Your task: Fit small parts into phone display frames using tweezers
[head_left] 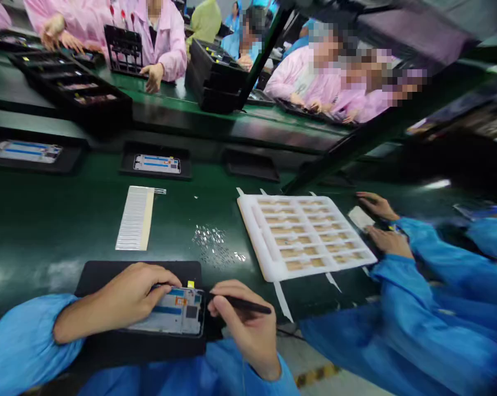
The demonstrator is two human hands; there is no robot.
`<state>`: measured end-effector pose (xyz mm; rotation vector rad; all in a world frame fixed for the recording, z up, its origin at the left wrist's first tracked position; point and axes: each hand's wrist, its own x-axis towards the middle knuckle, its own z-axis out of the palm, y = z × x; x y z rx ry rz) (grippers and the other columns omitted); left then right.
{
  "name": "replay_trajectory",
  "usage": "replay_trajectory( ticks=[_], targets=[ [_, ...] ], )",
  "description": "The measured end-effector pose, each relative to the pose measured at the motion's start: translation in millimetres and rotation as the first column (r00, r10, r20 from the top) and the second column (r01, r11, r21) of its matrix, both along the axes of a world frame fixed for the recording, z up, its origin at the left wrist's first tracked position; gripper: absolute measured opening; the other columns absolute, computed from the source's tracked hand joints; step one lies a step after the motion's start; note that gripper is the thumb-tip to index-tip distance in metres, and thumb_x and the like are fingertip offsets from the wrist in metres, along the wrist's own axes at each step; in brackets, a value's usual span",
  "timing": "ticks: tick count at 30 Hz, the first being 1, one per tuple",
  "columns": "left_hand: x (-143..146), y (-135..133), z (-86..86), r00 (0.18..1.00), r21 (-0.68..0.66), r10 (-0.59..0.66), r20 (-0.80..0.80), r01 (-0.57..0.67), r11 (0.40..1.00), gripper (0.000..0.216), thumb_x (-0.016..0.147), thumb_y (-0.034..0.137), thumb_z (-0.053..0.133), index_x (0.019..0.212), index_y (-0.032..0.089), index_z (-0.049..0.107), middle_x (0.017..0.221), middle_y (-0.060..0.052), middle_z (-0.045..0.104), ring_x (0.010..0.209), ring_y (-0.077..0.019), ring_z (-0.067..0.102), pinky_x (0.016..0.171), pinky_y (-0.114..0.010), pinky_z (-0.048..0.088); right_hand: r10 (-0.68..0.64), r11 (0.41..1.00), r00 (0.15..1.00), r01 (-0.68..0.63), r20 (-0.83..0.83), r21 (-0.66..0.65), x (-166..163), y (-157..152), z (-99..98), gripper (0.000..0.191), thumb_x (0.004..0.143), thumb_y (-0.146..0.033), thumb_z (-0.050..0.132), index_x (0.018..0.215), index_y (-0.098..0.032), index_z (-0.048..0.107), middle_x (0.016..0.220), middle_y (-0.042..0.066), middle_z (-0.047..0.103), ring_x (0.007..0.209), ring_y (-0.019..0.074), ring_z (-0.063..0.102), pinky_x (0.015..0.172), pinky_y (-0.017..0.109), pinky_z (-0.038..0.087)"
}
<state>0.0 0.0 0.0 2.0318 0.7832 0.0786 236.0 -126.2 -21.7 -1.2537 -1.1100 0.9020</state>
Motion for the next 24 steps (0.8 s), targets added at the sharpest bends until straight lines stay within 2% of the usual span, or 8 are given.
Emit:
replay_trajectory(
  ticks=[3, 7, 11, 20, 22, 24],
  targets=[
    [6, 0, 1.6, 1.000, 0.014, 0.006, 0.017, -0.006, 1.000, 0.031, 0.104, 0.028, 0.050, 0.119, 0.031, 0.077, 0.120, 0.007, 0.081, 0.112, -0.0160, 0.075, 0.098, -0.027, 0.052, 0.010, 1.000, 0.998, -0.008, 0.056, -0.028, -6, 6, 1.4, 0.008, 0.095, -0.019, 0.078, 0.093, -0.021, 0.086, 0.092, 0.008, 0.077, 0.070, 0.0159, 0.075, 0.061, 0.025, 0.064],
    [7, 0, -4.8, 0.999, 0.026, 0.023, 0.031, -0.024, 0.999, 0.032, 0.104, 0.029, 0.049, 0.119, 0.031, 0.077, 0.120, 0.005, 0.081, 0.112, -0.0171, 0.075, 0.097, -0.028, 0.053, 0.025, 0.999, 0.995, -0.022, 0.101, -0.037, -13, 10, -3.2, 0.009, 0.095, -0.020, 0.077, 0.093, -0.020, 0.086, 0.090, 0.009, 0.078, 0.075, 0.0183, 0.077, 0.065, 0.027, 0.064],
    [5, 0, -10.0, 0.999, 0.031, 0.039, 0.019, -0.040, 0.999, 0.032, 0.106, 0.031, 0.049, 0.119, 0.032, 0.078, 0.119, 0.005, 0.081, 0.111, -0.0163, 0.075, 0.098, -0.028, 0.053, 0.042, 0.998, 0.991, -0.037, 0.129, -0.044, -17, 12, -6.2, 0.010, 0.095, -0.020, 0.076, 0.094, -0.020, 0.086, 0.091, 0.008, 0.079, 0.079, 0.0189, 0.078, 0.070, 0.028, 0.065],
    [4, 0, -8.2, 0.998, 0.015, 0.057, -0.006, -0.056, 0.998, 0.030, 0.105, 0.032, 0.050, 0.121, 0.035, 0.076, 0.118, 0.007, 0.080, 0.111, -0.0150, 0.074, 0.096, -0.027, 0.053, 0.038, 0.999, 0.979, -0.035, 0.198, -0.022, -17, 17, -4.0, 0.010, 0.092, -0.017, 0.077, 0.094, -0.020, 0.086, 0.091, 0.007, 0.081, 0.080, 0.0174, 0.078, 0.075, 0.026, 0.066],
    [4, 0, -7.7, 0.998, 0.020, 0.066, -0.015, -0.066, 0.998, 0.029, 0.105, 0.032, 0.051, 0.119, 0.035, 0.076, 0.116, 0.006, 0.080, 0.107, -0.0154, 0.074, 0.091, -0.026, 0.054, 0.036, 0.999, 0.981, -0.031, 0.193, -0.031, -18, 17, -4.6, 0.009, 0.092, -0.017, 0.078, 0.094, -0.020, 0.086, 0.091, 0.007, 0.081, 0.080, 0.0176, 0.078, 0.076, 0.027, 0.067],
    [6, 0, -6.1, 0.996, 0.019, 0.080, -0.034, -0.079, 0.997, 0.030, 0.104, 0.033, 0.051, 0.119, 0.035, 0.077, 0.114, 0.006, 0.081, 0.096, -0.0146, 0.075, 0.078, -0.025, 0.054, 0.036, 0.999, 0.982, -0.029, 0.186, -0.037, -18, 17, -5.0, 0.010, 0.093, -0.017, 0.077, 0.094, -0.021, 0.086, 0.092, 0.007, 0.081, 0.079, 0.0178, 0.078, 0.077, 0.029, 0.067]
  ],
)
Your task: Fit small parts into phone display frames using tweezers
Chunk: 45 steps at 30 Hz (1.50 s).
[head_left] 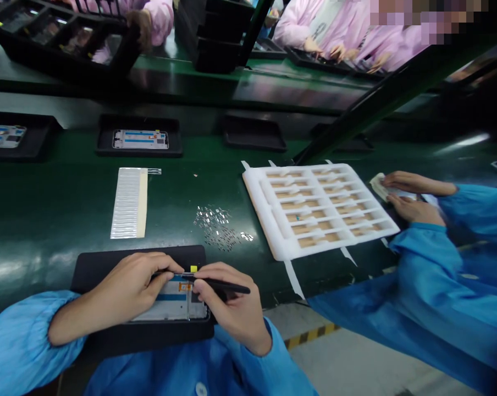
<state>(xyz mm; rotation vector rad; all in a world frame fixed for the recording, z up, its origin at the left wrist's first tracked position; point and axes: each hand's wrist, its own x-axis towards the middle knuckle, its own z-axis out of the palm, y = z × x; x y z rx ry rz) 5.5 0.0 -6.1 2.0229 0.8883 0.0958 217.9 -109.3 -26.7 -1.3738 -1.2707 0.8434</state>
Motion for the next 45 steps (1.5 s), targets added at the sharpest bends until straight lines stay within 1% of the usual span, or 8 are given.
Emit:
replay_trajectory(
  ticks=[3, 6, 13, 23, 34, 38, 41, 45],
  targets=[
    [3, -1, 3.2, 0.999, -0.021, 0.025, -0.035, -0.026, 0.999, 0.029, 0.103, 0.037, 0.053, 0.118, 0.035, 0.078, 0.112, 0.006, 0.081, 0.076, -0.0125, 0.071, 0.058, -0.024, 0.046, -0.007, 1.000, 1.000, 0.007, -0.010, -0.005, 0, 0, -0.5, 0.010, 0.094, -0.019, 0.077, 0.095, -0.021, 0.086, 0.093, 0.007, 0.081, 0.079, 0.0184, 0.078, 0.079, 0.031, 0.068],
    [6, -3, 5.1, 0.997, -0.029, 0.056, -0.057, -0.057, 0.998, 0.028, 0.100, 0.042, 0.057, 0.115, 0.036, 0.080, 0.108, 0.006, 0.082, 0.068, -0.0115, 0.067, 0.053, -0.024, 0.043, -0.021, 1.000, 0.999, 0.021, -0.025, -0.008, -1, -1, -1.1, 0.010, 0.094, -0.019, 0.077, 0.095, -0.022, 0.086, 0.093, 0.007, 0.080, 0.080, 0.0192, 0.078, 0.079, 0.033, 0.069],
    [14, -3, 7.2, 0.986, -0.006, 0.133, -0.102, -0.134, 0.991, 0.024, 0.092, 0.039, 0.062, 0.100, 0.037, 0.083, 0.094, 0.009, 0.083, 0.061, -0.0106, 0.065, 0.056, -0.025, 0.041, -0.037, 0.999, 0.998, 0.037, -0.040, -0.016, -2, -2, 0.0, 0.010, 0.094, -0.019, 0.076, 0.095, -0.022, 0.086, 0.094, 0.007, 0.080, 0.084, 0.0207, 0.080, 0.079, 0.033, 0.068],
    [18, -5, 8.5, 0.970, -0.013, 0.180, -0.162, -0.185, 0.983, 0.026, 0.089, 0.044, 0.059, 0.094, 0.036, 0.083, 0.094, 0.008, 0.083, 0.077, -0.0158, 0.074, 0.065, -0.027, 0.047, -0.075, 0.995, 0.997, 0.074, 0.010, 0.066, -4, -1, 2.5, 0.012, 0.092, -0.015, 0.076, 0.095, -0.020, 0.085, 0.091, 0.007, 0.081, 0.080, 0.0186, 0.079, 0.076, 0.029, 0.066],
    [15, -6, 4.3, 0.985, 0.037, 0.142, -0.097, -0.139, 0.990, 0.024, 0.097, 0.042, 0.060, 0.100, 0.037, 0.082, 0.098, 0.010, 0.083, 0.063, -0.0111, 0.068, 0.049, -0.025, 0.042, -0.008, 0.985, 0.998, -0.002, 0.058, 0.170, -5, -3, -2.5, 0.020, 0.096, -0.010, 0.073, 0.109, -0.022, 0.084, 0.099, 0.008, 0.080, 0.090, 0.0194, 0.078, 0.081, 0.029, 0.066],
    [9, -3, 4.1, 0.998, 0.144, 0.018, -0.057, -0.009, 0.990, 0.029, 0.106, 0.040, 0.052, 0.114, 0.033, 0.079, 0.109, 0.006, 0.082, 0.081, -0.0131, 0.076, 0.069, -0.024, 0.057, 0.019, 0.974, 0.994, -0.044, 0.110, 0.221, -3, -4, -5.4, 0.025, 0.096, -0.008, 0.071, 0.114, -0.022, 0.082, 0.103, 0.009, 0.079, 0.092, 0.0190, 0.078, 0.083, 0.029, 0.066],
    [1, -4, 2.9, 0.986, 0.348, -0.164, -0.001, 0.154, 0.925, 0.035, 0.110, 0.025, 0.044, 0.126, 0.025, 0.075, 0.113, 0.000, 0.081, 0.098, -0.0162, 0.077, 0.086, -0.027, 0.062, 0.025, 0.968, 0.993, -0.053, 0.116, 0.244, -4, -5, -6.6, 0.025, 0.096, -0.007, 0.071, 0.115, -0.020, 0.081, 0.103, 0.010, 0.078, 0.092, 0.0186, 0.077, 0.083, 0.029, 0.066],
    [-7, -16, 0.9, 0.969, 0.705, -0.231, -0.090, 0.226, 0.673, 0.034, 0.107, 0.013, 0.044, 0.125, 0.009, 0.073, 0.104, -0.011, 0.080, 0.090, -0.0233, 0.077, 0.080, -0.035, 0.065, 0.024, 0.970, 0.994, -0.049, 0.106, 0.240, -8, -6, -8.0, 0.024, 0.097, -0.007, 0.069, 0.114, -0.020, 0.081, 0.102, 0.010, 0.078, 0.091, 0.0187, 0.077, 0.082, 0.030, 0.066]
  ],
)
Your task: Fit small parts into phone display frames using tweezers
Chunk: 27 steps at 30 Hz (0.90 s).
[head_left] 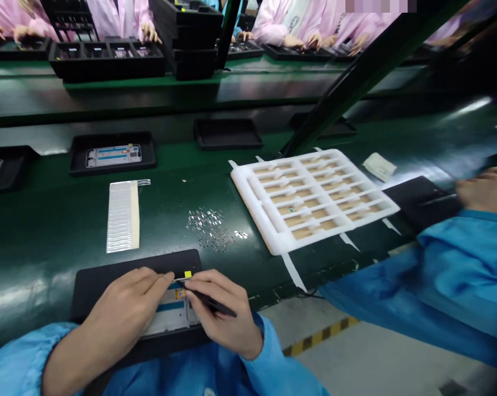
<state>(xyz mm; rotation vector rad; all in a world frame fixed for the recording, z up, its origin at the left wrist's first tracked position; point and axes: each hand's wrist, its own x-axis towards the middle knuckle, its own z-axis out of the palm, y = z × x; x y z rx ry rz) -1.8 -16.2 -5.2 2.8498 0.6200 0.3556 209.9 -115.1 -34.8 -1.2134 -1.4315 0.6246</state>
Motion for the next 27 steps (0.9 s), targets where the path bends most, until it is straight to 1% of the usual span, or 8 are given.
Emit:
replay_trajectory(
  ticks=[3, 5, 8, 12, 16, 19, 22, 27],
  targets=[
    [-1, -7, 1.4, 0.999, 0.188, -0.006, -0.034, 0.012, 0.982, 0.032, 0.106, 0.010, 0.045, 0.119, 0.005, 0.073, 0.094, -0.012, 0.078, 0.084, -0.0246, 0.075, 0.077, -0.038, 0.065, -0.013, 1.000, 1.000, 0.014, 0.007, -0.010, -5, 1, -0.4, 0.022, 0.098, -0.009, 0.067, 0.112, -0.020, 0.081, 0.100, 0.010, 0.077, 0.090, 0.0187, 0.076, 0.083, 0.030, 0.066],
    [-2, -5, 4.3, 1.000, 0.178, -0.019, -0.025, 0.023, 0.984, 0.030, 0.107, 0.013, 0.047, 0.119, 0.008, 0.074, 0.094, -0.011, 0.079, 0.084, -0.0230, 0.075, 0.077, -0.036, 0.064, -0.027, 1.000, 0.999, 0.027, -0.032, -0.011, -5, 1, 0.4, 0.020, 0.098, -0.010, 0.068, 0.109, -0.019, 0.082, 0.098, 0.010, 0.077, 0.088, 0.0186, 0.076, 0.081, 0.029, 0.066],
    [-6, 16, 10.2, 1.000, 0.065, 0.026, -0.003, -0.026, 0.998, 0.028, 0.111, 0.028, 0.051, 0.122, 0.017, 0.074, 0.108, -0.007, 0.081, 0.097, -0.0206, 0.076, 0.087, -0.032, 0.063, -0.113, 0.993, 0.977, 0.105, -0.179, -0.055, 6, 2, 1.8, 0.013, 0.097, -0.017, 0.072, 0.099, -0.020, 0.084, 0.091, 0.008, 0.079, 0.083, 0.0195, 0.077, 0.077, 0.030, 0.066],
    [-12, 80, 15.2, 0.971, 0.082, 0.238, -0.036, -0.235, 0.969, 0.035, 0.110, 0.044, 0.049, 0.117, 0.024, 0.077, 0.124, -0.005, 0.080, 0.116, -0.0226, 0.074, 0.105, -0.036, 0.058, -0.336, 0.941, 0.906, 0.311, -0.259, -0.132, 35, 0, -4.3, 0.014, 0.096, -0.028, 0.076, 0.089, -0.019, 0.084, 0.090, 0.010, 0.079, 0.077, 0.0201, 0.075, 0.069, 0.030, 0.065],
    [3, 157, 12.3, 0.931, 0.176, 0.360, -0.054, -0.346, 0.922, 0.044, 0.108, 0.046, 0.043, 0.115, 0.019, 0.077, 0.124, -0.014, 0.077, 0.116, -0.0320, 0.072, 0.099, -0.045, 0.059, -0.382, 0.924, 0.889, 0.361, -0.252, -0.127, 53, -4, -16.3, 0.016, 0.095, -0.031, 0.077, 0.089, -0.018, 0.084, 0.089, 0.010, 0.078, 0.072, 0.0182, 0.073, 0.059, 0.026, 0.061],
    [20, 194, 7.4, 0.919, 0.228, 0.381, -0.103, -0.351, 0.908, 0.043, 0.106, 0.041, 0.041, 0.111, 0.017, 0.076, 0.119, -0.016, 0.076, 0.110, -0.0335, 0.071, 0.092, -0.044, 0.058, -0.368, 0.930, 0.894, 0.348, -0.256, -0.120, 55, -4, -20.9, 0.017, 0.096, -0.030, 0.076, 0.090, -0.017, 0.084, 0.089, 0.010, 0.078, 0.071, 0.0170, 0.072, 0.055, 0.024, 0.058],
    [32, 208, 3.0, 0.915, 0.274, 0.367, -0.169, -0.314, 0.909, 0.039, 0.104, 0.035, 0.041, 0.106, 0.016, 0.074, 0.113, -0.017, 0.075, 0.103, -0.0330, 0.071, 0.082, -0.041, 0.058, -0.362, 0.932, 0.894, 0.345, -0.264, -0.109, 53, -2, -21.0, 0.018, 0.097, -0.030, 0.075, 0.091, -0.017, 0.084, 0.088, 0.010, 0.078, 0.071, 0.0171, 0.072, 0.053, 0.023, 0.056],
    [32, 205, -2.2, 0.916, 0.342, 0.342, -0.212, -0.258, 0.903, 0.037, 0.105, 0.032, 0.036, 0.100, 0.016, 0.068, 0.107, -0.020, 0.073, 0.102, -0.0342, 0.069, 0.079, -0.042, 0.056, -0.351, 0.936, 0.897, 0.337, -0.267, -0.099, 52, -1, -19.2, 0.018, 0.097, -0.030, 0.074, 0.090, -0.017, 0.084, 0.088, 0.010, 0.079, 0.075, 0.0187, 0.074, 0.059, 0.024, 0.059]
  ],
)
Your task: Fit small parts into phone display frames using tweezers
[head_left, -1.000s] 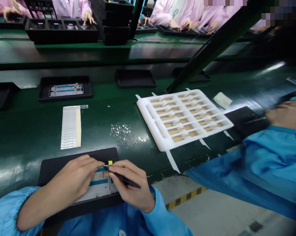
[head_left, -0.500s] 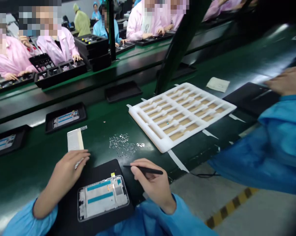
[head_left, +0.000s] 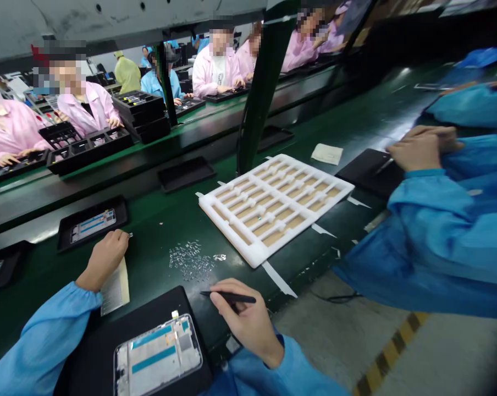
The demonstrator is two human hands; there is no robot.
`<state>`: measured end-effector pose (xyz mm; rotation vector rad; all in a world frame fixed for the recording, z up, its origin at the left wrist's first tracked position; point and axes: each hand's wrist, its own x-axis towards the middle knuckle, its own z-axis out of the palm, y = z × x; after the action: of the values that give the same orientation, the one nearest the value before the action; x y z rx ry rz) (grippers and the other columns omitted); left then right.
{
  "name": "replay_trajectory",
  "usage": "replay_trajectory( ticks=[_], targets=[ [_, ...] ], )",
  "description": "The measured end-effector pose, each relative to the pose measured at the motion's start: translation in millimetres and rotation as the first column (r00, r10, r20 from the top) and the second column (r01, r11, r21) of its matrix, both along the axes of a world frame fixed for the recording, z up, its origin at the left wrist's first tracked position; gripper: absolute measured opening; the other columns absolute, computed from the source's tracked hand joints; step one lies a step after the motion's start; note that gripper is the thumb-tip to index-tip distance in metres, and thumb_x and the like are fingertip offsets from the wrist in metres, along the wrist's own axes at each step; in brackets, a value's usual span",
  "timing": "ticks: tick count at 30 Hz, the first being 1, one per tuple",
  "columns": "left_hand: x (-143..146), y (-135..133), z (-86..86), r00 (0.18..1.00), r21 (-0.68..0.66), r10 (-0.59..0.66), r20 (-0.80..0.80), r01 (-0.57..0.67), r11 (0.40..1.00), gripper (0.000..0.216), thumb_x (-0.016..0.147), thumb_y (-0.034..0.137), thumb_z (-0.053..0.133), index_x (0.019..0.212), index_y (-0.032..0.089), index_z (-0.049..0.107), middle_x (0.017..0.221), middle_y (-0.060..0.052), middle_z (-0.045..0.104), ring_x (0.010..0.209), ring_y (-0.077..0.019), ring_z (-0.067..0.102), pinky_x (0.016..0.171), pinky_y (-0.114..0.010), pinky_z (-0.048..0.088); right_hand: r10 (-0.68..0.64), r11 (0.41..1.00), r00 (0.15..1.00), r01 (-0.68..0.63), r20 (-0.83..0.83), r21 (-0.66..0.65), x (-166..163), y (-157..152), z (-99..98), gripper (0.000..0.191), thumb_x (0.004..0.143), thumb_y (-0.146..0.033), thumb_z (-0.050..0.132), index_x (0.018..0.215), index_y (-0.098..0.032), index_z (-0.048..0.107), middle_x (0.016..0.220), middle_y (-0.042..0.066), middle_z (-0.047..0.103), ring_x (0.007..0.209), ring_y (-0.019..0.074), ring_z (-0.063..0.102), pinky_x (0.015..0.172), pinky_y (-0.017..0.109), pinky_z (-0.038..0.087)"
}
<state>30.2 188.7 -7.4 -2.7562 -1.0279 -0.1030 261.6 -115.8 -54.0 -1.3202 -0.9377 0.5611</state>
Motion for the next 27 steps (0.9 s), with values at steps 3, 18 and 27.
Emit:
replay_trajectory(
  ticks=[3, 18, 27],
  targets=[
    [-5, -1, -3.4, 1.000, 0.007, 0.003, 0.010, -0.003, 1.000, 0.035, 0.106, 0.033, 0.035, 0.099, 0.018, 0.065, 0.100, -0.018, 0.072, 0.099, -0.0322, 0.069, 0.081, -0.041, 0.055, -0.011, 1.000, 1.000, 0.011, 0.021, 0.006, 0, 0, 0.6, 0.017, 0.098, -0.029, 0.073, 0.091, -0.017, 0.083, 0.088, 0.010, 0.079, 0.079, 0.0194, 0.075, 0.065, 0.026, 0.061],
    [-40, -111, 32.6, 0.871, -0.179, 0.079, 0.485, 0.010, 0.984, 0.024, 0.103, 0.046, 0.056, 0.105, 0.024, 0.065, 0.102, -0.004, 0.078, 0.095, -0.0202, 0.076, 0.089, -0.032, 0.062, 0.119, 0.989, 0.950, -0.087, -0.289, 0.121, 8, -8, -4.9, 0.044, 0.112, -0.042, 0.053, 0.086, -0.021, 0.082, 0.107, 0.008, 0.077, 0.100, 0.0210, 0.076, 0.093, 0.034, 0.060],
    [-21, -223, 16.8, 0.602, -0.758, 0.476, 0.642, 0.406, 0.510, 0.008, 0.097, 0.024, 0.071, 0.090, 0.021, 0.068, 0.090, -0.005, 0.083, 0.083, -0.0169, 0.082, 0.079, -0.023, 0.067, 0.305, 0.952, 0.949, -0.304, 0.086, -0.019, -52, -17, 33.7, 0.008, 0.096, -0.018, 0.074, 0.101, -0.016, 0.080, 0.086, 0.004, 0.074, 0.059, 0.0076, 0.059, 0.054, 0.019, 0.047]
  ],
)
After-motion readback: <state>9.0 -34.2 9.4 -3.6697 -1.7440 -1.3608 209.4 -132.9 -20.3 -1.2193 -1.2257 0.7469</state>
